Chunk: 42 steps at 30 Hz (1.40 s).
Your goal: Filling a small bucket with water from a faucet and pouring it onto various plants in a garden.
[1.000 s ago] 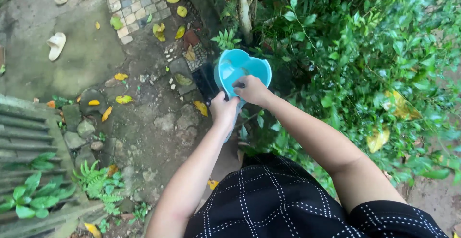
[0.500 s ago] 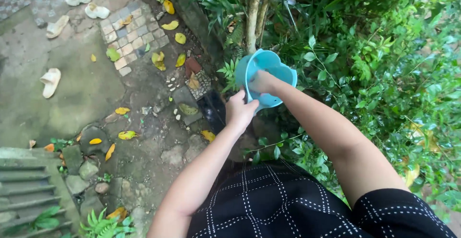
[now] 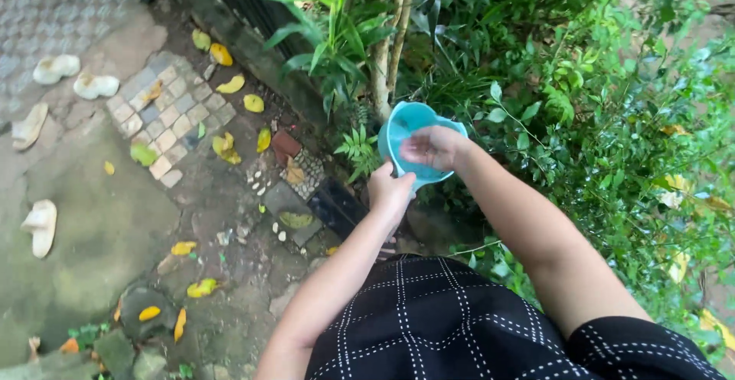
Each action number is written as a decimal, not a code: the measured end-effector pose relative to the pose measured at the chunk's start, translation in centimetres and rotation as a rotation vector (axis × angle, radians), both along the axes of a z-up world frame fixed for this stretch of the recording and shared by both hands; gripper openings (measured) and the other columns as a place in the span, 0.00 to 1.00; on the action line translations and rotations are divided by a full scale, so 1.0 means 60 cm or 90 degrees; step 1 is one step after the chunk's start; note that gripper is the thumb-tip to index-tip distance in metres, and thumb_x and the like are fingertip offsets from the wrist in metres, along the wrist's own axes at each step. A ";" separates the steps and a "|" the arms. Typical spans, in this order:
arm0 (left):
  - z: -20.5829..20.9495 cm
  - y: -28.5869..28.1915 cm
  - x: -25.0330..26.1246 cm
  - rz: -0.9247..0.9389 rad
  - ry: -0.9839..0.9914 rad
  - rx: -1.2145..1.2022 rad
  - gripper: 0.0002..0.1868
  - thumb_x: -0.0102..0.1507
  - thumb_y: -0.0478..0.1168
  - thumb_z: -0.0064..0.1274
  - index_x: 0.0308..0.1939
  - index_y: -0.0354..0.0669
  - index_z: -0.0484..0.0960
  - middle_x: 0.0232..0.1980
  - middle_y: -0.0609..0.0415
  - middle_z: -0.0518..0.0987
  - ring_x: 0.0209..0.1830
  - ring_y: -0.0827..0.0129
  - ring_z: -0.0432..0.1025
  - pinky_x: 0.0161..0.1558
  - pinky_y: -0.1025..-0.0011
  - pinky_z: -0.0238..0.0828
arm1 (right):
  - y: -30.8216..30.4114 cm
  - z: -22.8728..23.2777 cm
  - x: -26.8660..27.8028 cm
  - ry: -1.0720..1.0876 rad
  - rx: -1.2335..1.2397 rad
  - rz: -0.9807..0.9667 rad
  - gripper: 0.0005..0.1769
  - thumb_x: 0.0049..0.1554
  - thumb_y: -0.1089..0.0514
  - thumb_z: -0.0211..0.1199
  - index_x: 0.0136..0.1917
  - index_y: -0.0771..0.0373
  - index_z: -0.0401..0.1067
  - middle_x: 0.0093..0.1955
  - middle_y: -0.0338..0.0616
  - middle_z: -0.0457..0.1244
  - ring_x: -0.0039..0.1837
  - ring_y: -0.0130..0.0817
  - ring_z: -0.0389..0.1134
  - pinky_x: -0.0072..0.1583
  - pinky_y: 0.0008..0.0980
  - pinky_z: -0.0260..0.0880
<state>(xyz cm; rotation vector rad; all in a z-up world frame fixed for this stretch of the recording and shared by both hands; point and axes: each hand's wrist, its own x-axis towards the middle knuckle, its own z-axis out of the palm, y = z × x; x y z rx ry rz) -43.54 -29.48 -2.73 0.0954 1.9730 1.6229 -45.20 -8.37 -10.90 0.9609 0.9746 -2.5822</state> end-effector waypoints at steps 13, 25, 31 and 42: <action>-0.114 0.038 -0.119 -0.045 -0.143 0.065 0.18 0.55 0.29 0.55 0.49 0.32 0.82 0.38 0.46 0.83 0.25 0.62 0.77 0.24 0.65 0.75 | 0.078 0.306 -0.086 0.112 1.274 -0.078 0.08 0.45 0.71 0.69 0.38 0.63 0.83 0.37 0.47 0.71 0.39 0.38 0.74 0.49 0.38 0.77; -0.159 0.035 -0.134 -0.053 -0.206 0.073 0.10 0.56 0.28 0.57 0.42 0.30 0.79 0.37 0.46 0.81 0.26 0.62 0.75 0.24 0.64 0.76 | 0.004 0.247 -0.052 0.284 1.333 -0.091 0.20 0.50 0.73 0.57 0.55 0.66 0.78 0.51 0.59 0.70 0.53 0.54 0.72 0.56 0.47 0.73; -0.042 0.029 -0.104 -0.148 -0.149 0.077 0.14 0.55 0.30 0.55 0.45 0.36 0.83 0.36 0.50 0.83 0.24 0.68 0.75 0.25 0.68 0.76 | 0.022 0.034 -0.004 -0.104 0.966 0.227 0.13 0.47 0.57 0.67 0.47 0.60 0.82 0.42 0.49 0.72 0.44 0.42 0.74 0.51 0.40 0.74; -0.001 0.043 -0.090 -0.249 -0.041 0.040 0.12 0.55 0.32 0.58 0.42 0.33 0.83 0.31 0.49 0.84 0.22 0.68 0.77 0.24 0.69 0.76 | 0.020 -0.002 0.047 -0.031 -0.004 -0.223 0.11 0.62 0.60 0.58 0.52 0.71 0.74 0.50 0.51 0.69 0.54 0.41 0.73 0.58 0.42 0.79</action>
